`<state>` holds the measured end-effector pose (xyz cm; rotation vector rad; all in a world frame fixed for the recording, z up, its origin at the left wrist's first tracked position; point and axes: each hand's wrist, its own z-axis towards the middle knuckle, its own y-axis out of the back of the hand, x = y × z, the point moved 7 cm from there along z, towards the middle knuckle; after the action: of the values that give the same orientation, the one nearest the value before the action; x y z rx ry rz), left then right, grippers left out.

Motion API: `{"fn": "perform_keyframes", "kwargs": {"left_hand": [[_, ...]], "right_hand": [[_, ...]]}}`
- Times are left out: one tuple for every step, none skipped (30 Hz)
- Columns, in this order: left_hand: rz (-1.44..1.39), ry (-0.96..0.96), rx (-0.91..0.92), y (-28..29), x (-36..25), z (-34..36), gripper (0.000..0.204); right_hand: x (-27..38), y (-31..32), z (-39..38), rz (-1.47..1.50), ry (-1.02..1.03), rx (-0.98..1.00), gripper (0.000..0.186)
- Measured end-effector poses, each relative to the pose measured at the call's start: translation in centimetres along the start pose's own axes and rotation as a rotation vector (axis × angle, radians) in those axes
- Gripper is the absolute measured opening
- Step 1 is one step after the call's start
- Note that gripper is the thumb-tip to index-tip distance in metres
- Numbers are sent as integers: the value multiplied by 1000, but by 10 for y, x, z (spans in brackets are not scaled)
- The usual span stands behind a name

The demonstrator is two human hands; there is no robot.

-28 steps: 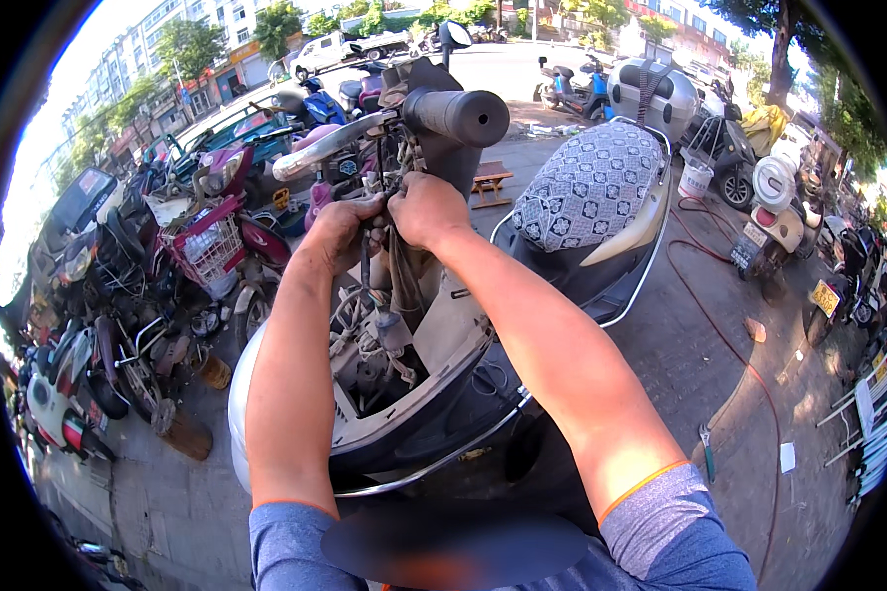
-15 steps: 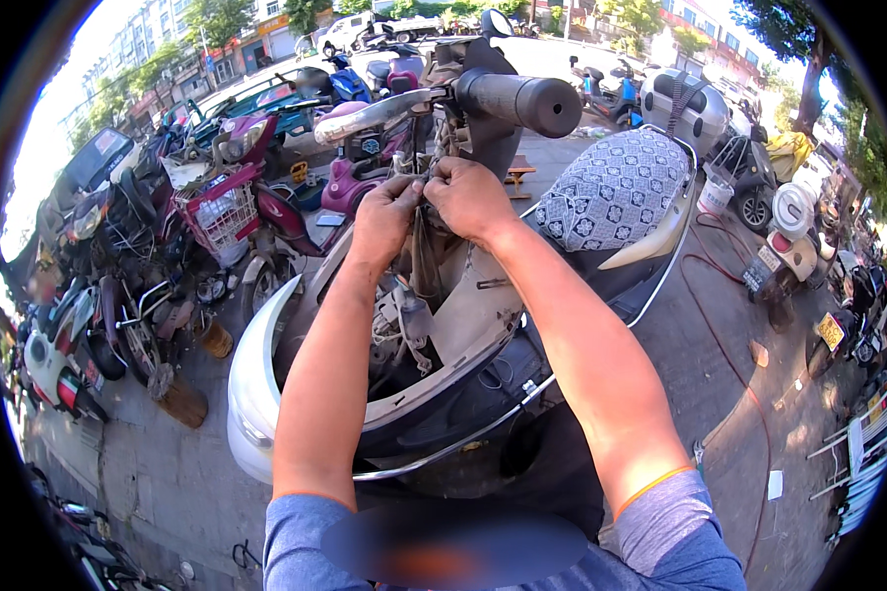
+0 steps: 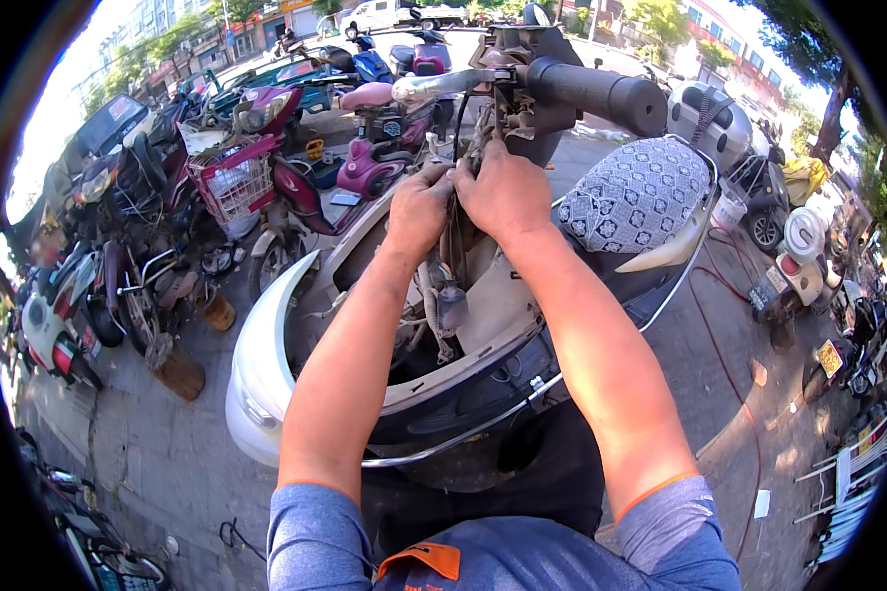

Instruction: The person manipulates wires and connectors inside the front body of a scooter using a pair of pliers to adjust components before joining specific colored wires together by hand.

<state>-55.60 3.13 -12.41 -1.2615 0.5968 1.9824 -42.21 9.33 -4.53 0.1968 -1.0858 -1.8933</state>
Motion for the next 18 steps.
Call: {"fn": "perform_keyframes", "kwargs": {"left_hand": [[-81,44,10,-5,1,0,29],[-151,84,18,-6,2,1,29],[-124,54,11,0,1,3,29],[-169,84,27,4,4,7,28],[-233,154,64,2,8,7,27],[-298,222,97,0,9,6,26],[-337,238,93,-2,8,7,25],[-306,222,114,-2,10,10,27],[-284,234,125,-5,5,7,25],[-262,245,137,-9,1,5,22],[-291,222,119,-12,-1,5,22],[-169,170,122,-8,-3,4,22],[-134,161,109,-6,-3,3,22],[-103,153,104,-8,-5,1,22],[-106,149,87,-7,-6,-1,22],[-110,145,71,-7,-7,-3,22],[-117,141,60,-9,-9,-5,21],[-167,149,60,-12,-11,-6,21]], "right_hand": [[-2,-1,-1,-30,-5,-15,44],[-1,-1,-1,-49,-8,-33,47],[5,1,-2,-63,-6,-18,50],[10,3,-2,-66,-1,-15,50],[9,4,-3,-77,-6,-10,49],[9,7,-2,-85,-8,-7,49],[9,6,-2,-87,-9,46,46],[6,4,1,-105,-6,64,42],[1,3,2,-73,-12,58,41],[-4,2,3,-41,-20,52,40],[-6,1,2,0,-31,33,36],[-5,-1,3,40,-8,19,34],[-5,-4,3,80,13,4,33],[-7,-4,3,114,29,-13,31],[-7,-3,2,147,57,-29,27],[-6,-5,2,153,79,-27,27],[-3,-3,1,155,98,-27,26],[-1,-2,0,156,116,-27,26]]}}
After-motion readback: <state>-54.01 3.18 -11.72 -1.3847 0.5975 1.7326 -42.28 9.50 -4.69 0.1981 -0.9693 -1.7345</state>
